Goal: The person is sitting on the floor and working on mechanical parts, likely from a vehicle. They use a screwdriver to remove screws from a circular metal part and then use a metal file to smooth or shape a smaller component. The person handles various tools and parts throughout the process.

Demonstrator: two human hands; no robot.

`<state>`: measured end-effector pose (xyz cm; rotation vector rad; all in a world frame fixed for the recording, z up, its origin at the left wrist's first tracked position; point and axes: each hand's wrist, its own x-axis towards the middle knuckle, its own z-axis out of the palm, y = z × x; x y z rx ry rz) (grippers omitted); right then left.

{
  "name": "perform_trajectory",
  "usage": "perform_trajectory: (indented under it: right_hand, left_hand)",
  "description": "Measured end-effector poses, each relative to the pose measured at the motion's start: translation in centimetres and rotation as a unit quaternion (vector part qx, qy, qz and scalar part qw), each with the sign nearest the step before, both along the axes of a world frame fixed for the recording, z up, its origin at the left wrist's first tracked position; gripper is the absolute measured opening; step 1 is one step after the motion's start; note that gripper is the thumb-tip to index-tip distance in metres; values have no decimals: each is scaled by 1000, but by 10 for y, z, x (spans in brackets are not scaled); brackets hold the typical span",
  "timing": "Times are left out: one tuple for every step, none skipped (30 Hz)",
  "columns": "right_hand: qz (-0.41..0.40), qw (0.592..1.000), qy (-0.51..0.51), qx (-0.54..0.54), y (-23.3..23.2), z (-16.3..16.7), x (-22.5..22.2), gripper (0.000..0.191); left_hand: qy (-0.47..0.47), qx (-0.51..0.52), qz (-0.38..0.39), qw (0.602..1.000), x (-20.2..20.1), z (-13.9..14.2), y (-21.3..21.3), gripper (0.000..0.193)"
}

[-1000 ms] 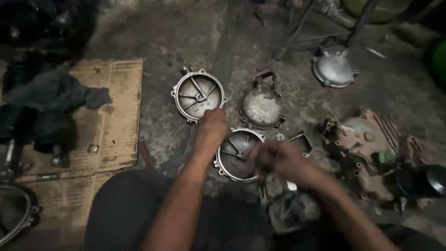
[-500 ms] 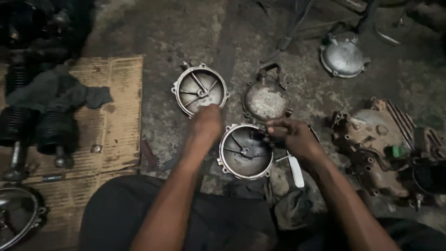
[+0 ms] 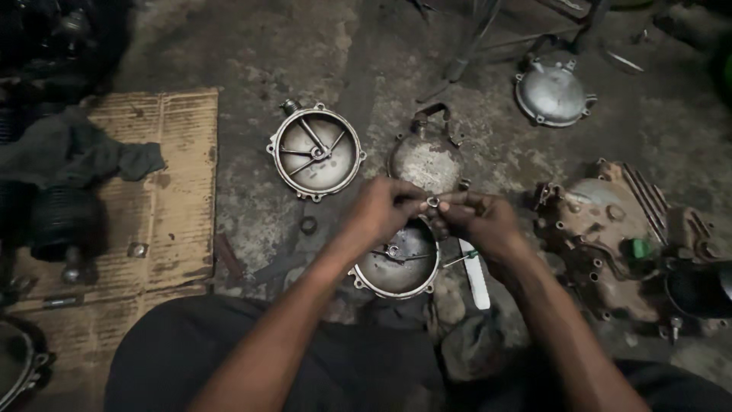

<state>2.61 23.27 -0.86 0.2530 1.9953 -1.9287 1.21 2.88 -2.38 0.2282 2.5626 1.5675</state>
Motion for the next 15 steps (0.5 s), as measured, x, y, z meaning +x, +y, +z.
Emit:
perform_trajectory:
  right_hand:
    - [0, 1000, -5, -4, 0, 0, 0, 21]
    - [-1, 1000, 8, 10, 0, 0, 0, 21]
    - [-1, 1000, 22, 21, 1, -1, 0, 21]
    - [0, 999, 36, 32, 1, -4, 0, 21]
    - [2, 997, 59, 43, 2, -6, 0, 22]
    - [5, 995, 82, 56, 2, -10, -1, 22]
    - [7, 992, 106, 68, 3, -13, -2, 22]
    - [6, 989, 127, 70, 4, -16, -3, 22]
    - [5, 986, 148, 70, 4, -18, -4, 21]
    - [4, 983, 168, 71, 3, -20, -5, 21]
    - [-3, 983, 168, 68, 2, -20, -4, 20]
    - [-10, 983, 169, 65, 1, -20, -3, 20]
    - [-17, 983, 170, 62, -1, -18, -2, 20]
    - [-8, 982, 174, 72, -3, -14, 0, 25]
    - [2, 981, 178, 82, -4, -9, 2, 30]
  left_hand:
    - [14, 2, -5, 1000, -2, -3, 2, 25]
    - [26, 4, -9, 1000, -4, -5, 3, 25]
    - [39, 4, -12, 999, -5, -9, 3, 25]
    - [56, 8, -11, 998, -5, -12, 3, 25]
    - [74, 13, -10, 997, -5, -15, 4, 24]
    - [92, 18, -9, 996, -5, -19, 5, 24]
    - [50, 75, -8, 996, -5, -22, 6, 24]
    - [7, 130, -7, 991, -6, -25, 9, 24]
    - [-36, 185, -6, 982, -6, -29, 11, 24]
    - [-41, 212, 2, 976, -6, -32, 14, 23]
    - [-46, 239, 9, 970, -6, -36, 17, 23]
    - [-51, 266, 17, 963, -8, -39, 19, 23]
    - [-56, 260, 20, 964, -9, -43, 20, 23]
    - [-61, 254, 23, 965, -12, -46, 20, 23]
    - [-67, 248, 27, 966, -15, -49, 20, 24]
